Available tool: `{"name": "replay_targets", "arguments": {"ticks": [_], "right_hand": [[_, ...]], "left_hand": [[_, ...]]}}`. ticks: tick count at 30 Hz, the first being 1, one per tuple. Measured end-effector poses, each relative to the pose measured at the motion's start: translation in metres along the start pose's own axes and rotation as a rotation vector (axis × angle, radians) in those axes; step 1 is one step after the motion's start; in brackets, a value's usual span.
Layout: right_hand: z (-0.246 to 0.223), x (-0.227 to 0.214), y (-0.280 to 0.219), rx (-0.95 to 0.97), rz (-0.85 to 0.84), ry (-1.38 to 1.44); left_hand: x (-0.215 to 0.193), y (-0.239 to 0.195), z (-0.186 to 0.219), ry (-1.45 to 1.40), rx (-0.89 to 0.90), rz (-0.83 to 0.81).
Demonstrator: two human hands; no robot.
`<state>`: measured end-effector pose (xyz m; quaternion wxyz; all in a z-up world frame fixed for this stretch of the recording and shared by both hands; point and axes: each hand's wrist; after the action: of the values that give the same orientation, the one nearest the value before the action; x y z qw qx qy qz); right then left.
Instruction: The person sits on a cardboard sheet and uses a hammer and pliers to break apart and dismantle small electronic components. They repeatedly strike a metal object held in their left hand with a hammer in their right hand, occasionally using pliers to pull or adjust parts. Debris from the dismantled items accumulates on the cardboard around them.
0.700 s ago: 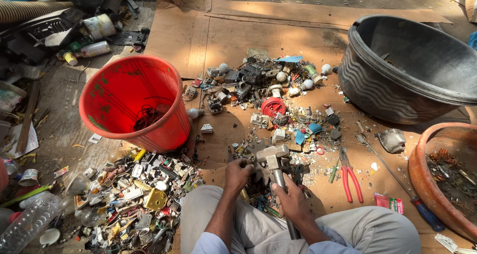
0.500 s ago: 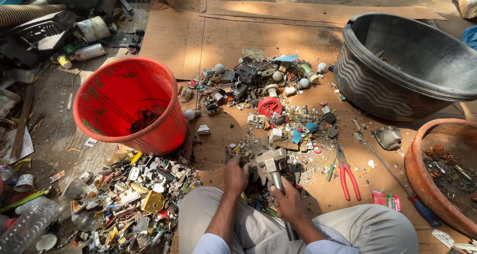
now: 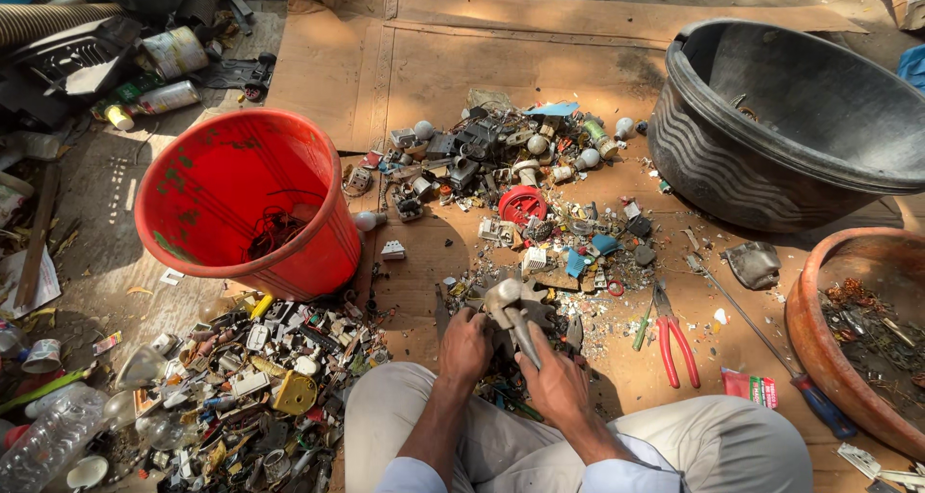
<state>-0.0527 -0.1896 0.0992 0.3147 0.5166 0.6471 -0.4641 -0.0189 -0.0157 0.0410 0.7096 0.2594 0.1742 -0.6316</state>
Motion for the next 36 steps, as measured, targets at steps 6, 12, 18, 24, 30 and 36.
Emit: {"name": "replay_targets", "arguments": {"ticks": [6, 12, 18, 24, 30, 36], "right_hand": [[0.012, 0.019, 0.006, -0.105, 0.064, -0.077], [0.009, 0.007, 0.006, 0.067, -0.195, 0.054], [0.01, 0.012, 0.002, -0.146, 0.078, 0.201], [-0.001, -0.01, -0.021, -0.155, 0.333, 0.357], [0.022, 0.008, -0.014, -0.244, 0.672, 0.371], [0.007, -0.015, -0.005, -0.009, -0.119, -0.064]], "left_hand": [[0.004, 0.0, -0.003, -0.251, -0.268, 0.072], [0.028, 0.006, -0.031, -0.003, -0.307, -0.062], [0.016, 0.006, -0.017, -0.105, -0.412, -0.091], [0.005, 0.006, -0.008, -0.105, -0.323, -0.041], [0.011, 0.009, -0.013, -0.078, -0.345, -0.04], [0.014, 0.0, -0.025, -0.153, -0.289, 0.003]]}}
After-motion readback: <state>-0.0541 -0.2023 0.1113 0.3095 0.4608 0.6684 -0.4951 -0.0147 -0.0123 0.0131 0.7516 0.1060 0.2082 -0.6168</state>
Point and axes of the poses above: each hand's wrist, its own y-axis towards the middle knuckle, its own x-axis out of the palm, z = x × y, and after that the axes turned 9 degrees about -y, right-handed
